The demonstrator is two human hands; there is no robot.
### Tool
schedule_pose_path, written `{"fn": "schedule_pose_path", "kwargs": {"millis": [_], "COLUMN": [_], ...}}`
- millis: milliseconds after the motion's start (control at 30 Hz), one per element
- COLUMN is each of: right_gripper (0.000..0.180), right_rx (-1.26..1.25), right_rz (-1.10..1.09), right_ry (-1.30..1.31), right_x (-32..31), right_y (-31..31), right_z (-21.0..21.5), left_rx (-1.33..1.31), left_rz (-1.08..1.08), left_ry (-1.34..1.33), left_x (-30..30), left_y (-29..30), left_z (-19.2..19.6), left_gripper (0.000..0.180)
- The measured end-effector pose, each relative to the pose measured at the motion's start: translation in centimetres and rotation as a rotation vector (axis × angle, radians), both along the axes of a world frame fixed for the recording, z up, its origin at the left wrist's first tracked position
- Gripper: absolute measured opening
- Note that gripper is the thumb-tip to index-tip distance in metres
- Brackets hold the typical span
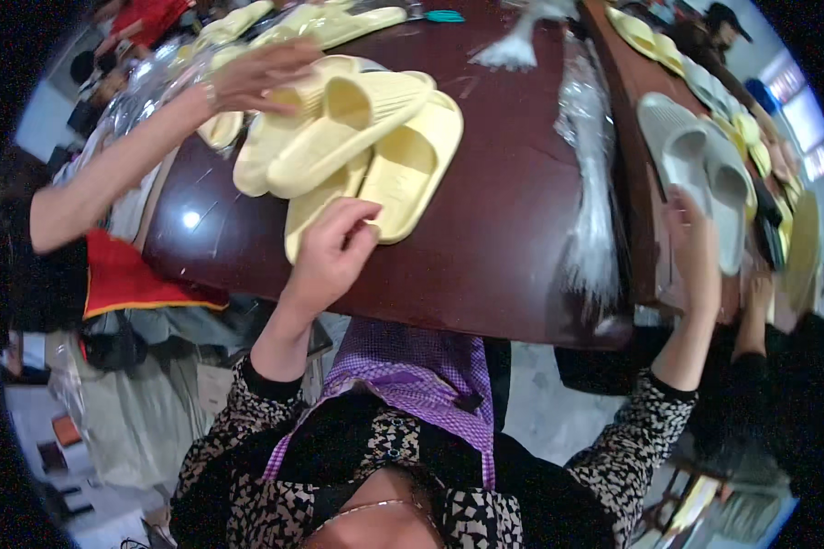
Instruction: The person pairs slippers together on the table, threads plastic fastener ties through each pair by hand to secure them, and arranges the slippers across the work surface.
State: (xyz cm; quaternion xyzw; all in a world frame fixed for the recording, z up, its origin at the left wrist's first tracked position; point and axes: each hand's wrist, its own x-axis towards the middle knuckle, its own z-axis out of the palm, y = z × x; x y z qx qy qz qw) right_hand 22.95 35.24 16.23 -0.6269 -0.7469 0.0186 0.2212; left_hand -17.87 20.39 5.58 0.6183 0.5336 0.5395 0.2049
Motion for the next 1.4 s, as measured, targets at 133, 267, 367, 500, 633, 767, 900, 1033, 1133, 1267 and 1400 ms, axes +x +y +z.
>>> {"fn": "schedule_pose_path", "kwargs": {"millis": [133, 267, 367, 500, 633, 767, 900, 1033, 1133, 1267, 1400], "right_gripper": [0.024, 0.018, 0.015, 0.014, 0.016, 0.02, 0.022, 0.023, 0.023, 0.023, 0.023], "right_rx": [-0.062, -0.02, 0.004, -0.034, 0.061, 0.019, -0.021, 0.002, 0.031, 0.038, 0.003], "right_rz": [0.179, 0.108, 0.127, 0.197, 0.172, 0.034, -0.044, -0.067, -0.088, -0.102, -0.097], "right_ry": [0.163, 0.099, 0.157, 0.152, 0.067, 0.062, 0.009, -0.027, 0.01, 0.048, -0.024], "right_x": [-1.6, -1.3, -1.4, -2.2, -2.6, -4.8, -6.1, -6.2, -6.1, -6.6, -6.7], "right_y": [-4.1, -6.4, -6.6, -6.0, -5.3, -5.4, -4.5, -4.0, -4.0, -3.9, -3.5], "right_z": [-2.7, -3.8, -4.8, -6.6, -8.5, -9.5, -10.5, -11.4, -11.8, -11.7, -11.6], "left_rx": [0.321, 0.288, 0.255, 0.216, 0.126, 0.077, 0.036, 0.042, 0.043, 0.013, 0.035], "left_rz": [0.234, 0.443, 0.379, 0.319, 0.19, 0.004, -0.107, -0.166, -0.198, -0.234, -0.286], "left_ry": [0.138, 0.17, -0.194, -0.146, 0.044, 0.065, 0.059, 0.077, 0.085, 0.064, 0.046], "left_x": [-0.9, -4.0, -5.1, -1.5, 2.7, 4.8, 6.4, 7.2, 7.5, 7.9, 8.9], "left_y": [-0.3, 0.0, 0.5, -0.4, -0.9, -1.2, -1.2, -1.3, -1.2, -1.1, -0.6], "left_z": [1.5, 2.3, 1.8, 0.9, -0.6, -1.8, -1.9, -2.1, -2.2, -2.1, -2.0], "left_gripper": [0.016, 0.017, 0.017, 0.017, 0.017, 0.019, 0.021, 0.023, 0.024, 0.024, 0.023]}}
